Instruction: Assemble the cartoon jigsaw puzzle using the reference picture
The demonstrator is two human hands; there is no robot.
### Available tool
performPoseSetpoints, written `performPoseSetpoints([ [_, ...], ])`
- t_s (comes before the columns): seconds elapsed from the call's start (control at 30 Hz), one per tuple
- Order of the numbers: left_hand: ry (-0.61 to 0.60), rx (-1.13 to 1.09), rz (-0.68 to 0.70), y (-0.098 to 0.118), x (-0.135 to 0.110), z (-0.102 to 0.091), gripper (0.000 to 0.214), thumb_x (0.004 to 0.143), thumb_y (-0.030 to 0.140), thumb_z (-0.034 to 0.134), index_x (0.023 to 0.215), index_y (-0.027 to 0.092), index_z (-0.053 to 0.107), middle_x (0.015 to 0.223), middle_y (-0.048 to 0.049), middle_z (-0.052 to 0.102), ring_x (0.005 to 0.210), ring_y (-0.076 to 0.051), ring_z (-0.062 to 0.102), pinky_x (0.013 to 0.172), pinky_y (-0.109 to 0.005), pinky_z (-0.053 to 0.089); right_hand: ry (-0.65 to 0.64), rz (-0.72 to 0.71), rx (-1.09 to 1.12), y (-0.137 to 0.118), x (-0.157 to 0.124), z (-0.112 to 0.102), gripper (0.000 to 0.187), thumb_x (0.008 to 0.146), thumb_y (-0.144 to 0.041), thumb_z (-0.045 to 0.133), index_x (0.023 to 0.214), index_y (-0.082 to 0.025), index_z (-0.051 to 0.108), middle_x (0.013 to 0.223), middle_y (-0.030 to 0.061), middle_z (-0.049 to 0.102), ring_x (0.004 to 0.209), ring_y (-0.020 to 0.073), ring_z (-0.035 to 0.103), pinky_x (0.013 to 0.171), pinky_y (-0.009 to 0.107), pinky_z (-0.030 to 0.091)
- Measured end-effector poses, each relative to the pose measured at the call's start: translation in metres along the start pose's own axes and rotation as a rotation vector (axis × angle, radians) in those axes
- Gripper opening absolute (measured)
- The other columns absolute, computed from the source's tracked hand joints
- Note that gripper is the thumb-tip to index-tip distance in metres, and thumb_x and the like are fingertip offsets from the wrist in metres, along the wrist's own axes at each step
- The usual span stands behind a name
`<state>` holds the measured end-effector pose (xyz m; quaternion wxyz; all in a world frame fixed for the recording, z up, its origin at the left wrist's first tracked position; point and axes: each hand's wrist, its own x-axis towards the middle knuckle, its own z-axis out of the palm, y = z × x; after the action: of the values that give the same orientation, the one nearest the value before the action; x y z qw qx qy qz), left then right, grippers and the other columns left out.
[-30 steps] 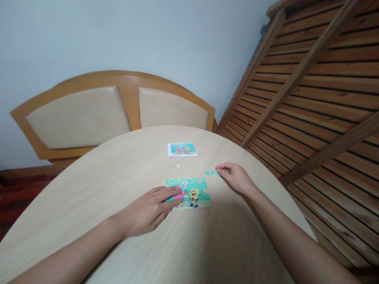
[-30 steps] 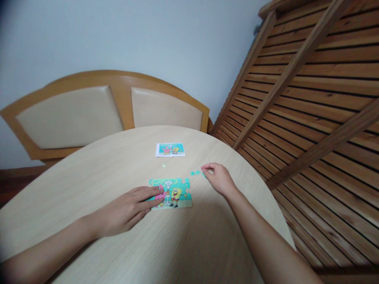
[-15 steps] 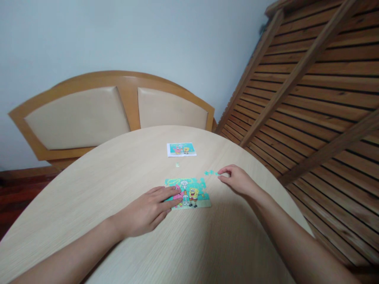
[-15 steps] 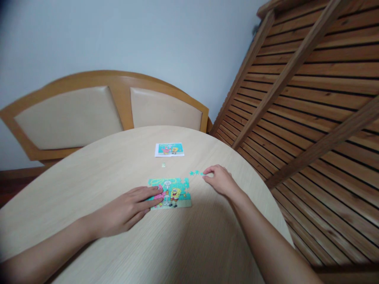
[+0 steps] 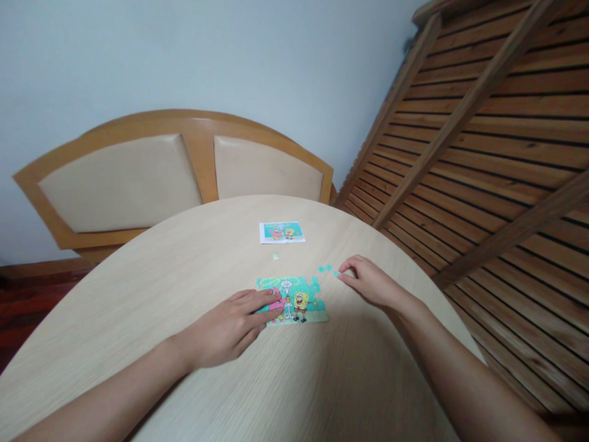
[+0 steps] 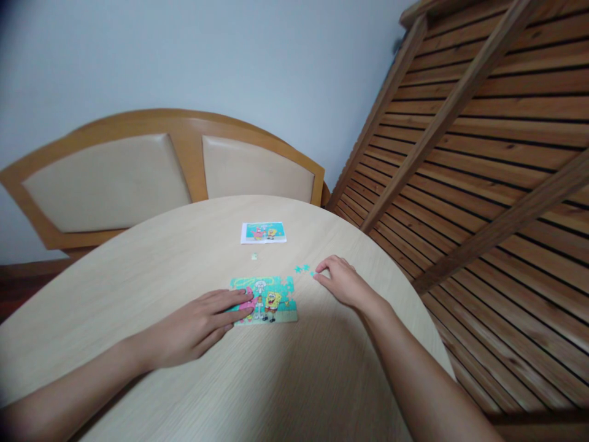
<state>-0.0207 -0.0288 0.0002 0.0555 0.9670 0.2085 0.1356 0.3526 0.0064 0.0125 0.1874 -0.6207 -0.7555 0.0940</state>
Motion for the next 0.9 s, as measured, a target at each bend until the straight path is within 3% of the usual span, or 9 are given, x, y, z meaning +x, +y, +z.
performPoseSetpoints([
  [0.47, -0.01, 0.01, -0.008, 0.0, -0.001, 0.0, 0.059, 0.098, 0.012, 0.045, 0.155, 0.027, 0.036, 0.155, -0.0083, 0.044, 0.143, -0.025, 0.042, 0.118, -0.047, 0.038, 0.0, -0.171, 0.025, -0.023, -0.002, -0.004, 0.014, 0.088, -0.023, 0.058, 0.094, -0.021, 0.069, 0.088, 0.0043, 0.073, 0.081, 0.0187, 0.067, 0.073, 0.028, 0.047],
  [0.63, -0.014, 0.017, -0.004, 0.0, 0.0, 0.0, 0.059, 0.098, 0.012, 0.044, 0.154, 0.026, 0.037, 0.155, -0.0084, 0.043, 0.143, -0.025, 0.042, 0.118, -0.047, 0.038, 0.064, -0.166, 0.068, -0.024, 0.001, 0.006, 0.018, 0.087, -0.022, 0.058, 0.102, -0.019, 0.068, 0.091, 0.0048, 0.072, 0.085, 0.0184, 0.067, 0.079, 0.029, 0.049],
  [0.9, -0.003, -0.003, -0.001, 0.001, 0.001, -0.002, 0.06, 0.097, 0.011, 0.044, 0.154, 0.026, 0.037, 0.154, -0.0088, 0.045, 0.141, -0.025, 0.044, 0.117, -0.048, 0.039, 0.132, -0.061, 0.083, -0.019, 0.007, 0.018, 0.02, 0.085, -0.036, 0.068, 0.093, -0.019, 0.072, 0.094, 0.0079, 0.071, 0.091, 0.023, 0.065, 0.085, 0.035, 0.049],
])
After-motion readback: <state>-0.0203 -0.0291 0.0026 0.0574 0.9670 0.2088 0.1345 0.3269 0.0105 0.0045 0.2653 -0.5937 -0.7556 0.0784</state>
